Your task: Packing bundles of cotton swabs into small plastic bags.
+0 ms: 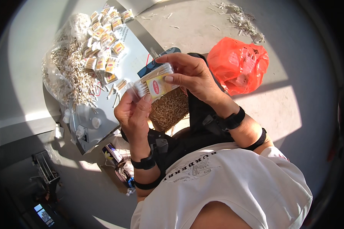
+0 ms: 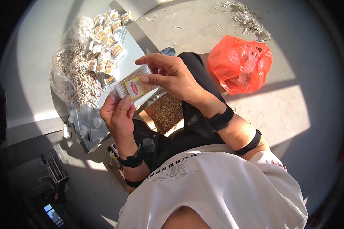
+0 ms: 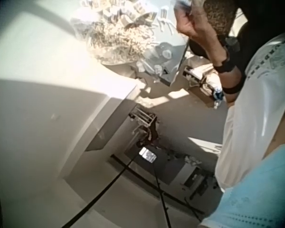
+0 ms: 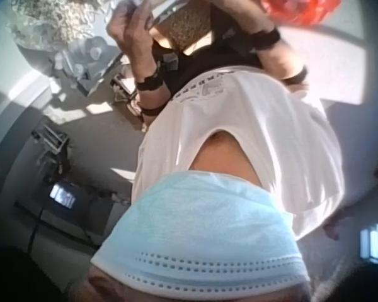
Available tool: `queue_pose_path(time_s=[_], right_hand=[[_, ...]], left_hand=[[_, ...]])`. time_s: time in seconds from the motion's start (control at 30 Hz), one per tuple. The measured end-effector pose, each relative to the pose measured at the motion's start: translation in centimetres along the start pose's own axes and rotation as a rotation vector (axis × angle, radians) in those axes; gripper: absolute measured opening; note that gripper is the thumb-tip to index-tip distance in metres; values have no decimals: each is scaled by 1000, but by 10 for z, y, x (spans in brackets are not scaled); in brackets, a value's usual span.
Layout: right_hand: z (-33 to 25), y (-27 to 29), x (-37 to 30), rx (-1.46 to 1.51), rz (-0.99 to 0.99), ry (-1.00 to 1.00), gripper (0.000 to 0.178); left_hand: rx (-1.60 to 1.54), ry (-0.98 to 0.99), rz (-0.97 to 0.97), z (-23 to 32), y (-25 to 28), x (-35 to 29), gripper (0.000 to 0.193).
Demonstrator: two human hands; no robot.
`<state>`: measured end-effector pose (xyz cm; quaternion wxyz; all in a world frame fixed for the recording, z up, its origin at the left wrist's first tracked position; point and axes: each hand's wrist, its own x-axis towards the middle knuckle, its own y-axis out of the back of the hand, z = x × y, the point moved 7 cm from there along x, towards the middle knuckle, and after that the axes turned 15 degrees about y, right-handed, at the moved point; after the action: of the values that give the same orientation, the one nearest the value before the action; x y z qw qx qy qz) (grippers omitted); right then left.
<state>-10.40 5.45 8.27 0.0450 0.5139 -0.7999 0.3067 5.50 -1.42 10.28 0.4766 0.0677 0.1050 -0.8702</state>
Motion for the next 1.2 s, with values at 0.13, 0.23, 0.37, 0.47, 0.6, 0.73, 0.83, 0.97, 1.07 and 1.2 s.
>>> queue_pose_path(time_s=[0.13,0.23,0.37,0.47,0.6,0.73,0.83,0.97,1.07,1.2], right_hand=[[3,3,-2,70,52,-43,23],[19,10,-10,91,84,-158,18],[21,1,-14,104,-1,-166,22],[5,-1,-5,-358,-154,87,24],[-14,-8,-2,-255,-114,154,33],[-32,-19,1,-276,-231,307,34],[-29,-20,-1,-238,-211,229,30],[-20,-16,-4,-60,-118,178,25],[-13,-16,-5,40,-92,87,21],[-13,-15,-4,24,-39,20,20]], left_hand=[[-107,-44,-23,0,-5,1,21],[-183,-71,15,-1,-8,0,24],[-178,-144,68,0,-6,-4,27],[-33,-232,139,3,-3,-4,27],[222,-390,157,16,-12,-11,26],[419,-544,195,24,-19,-16,27],[369,-518,162,20,-18,-15,27],[231,-320,104,11,-19,-12,26],[253,-316,91,11,-18,-9,26],[262,-259,85,10,-18,-7,24]])
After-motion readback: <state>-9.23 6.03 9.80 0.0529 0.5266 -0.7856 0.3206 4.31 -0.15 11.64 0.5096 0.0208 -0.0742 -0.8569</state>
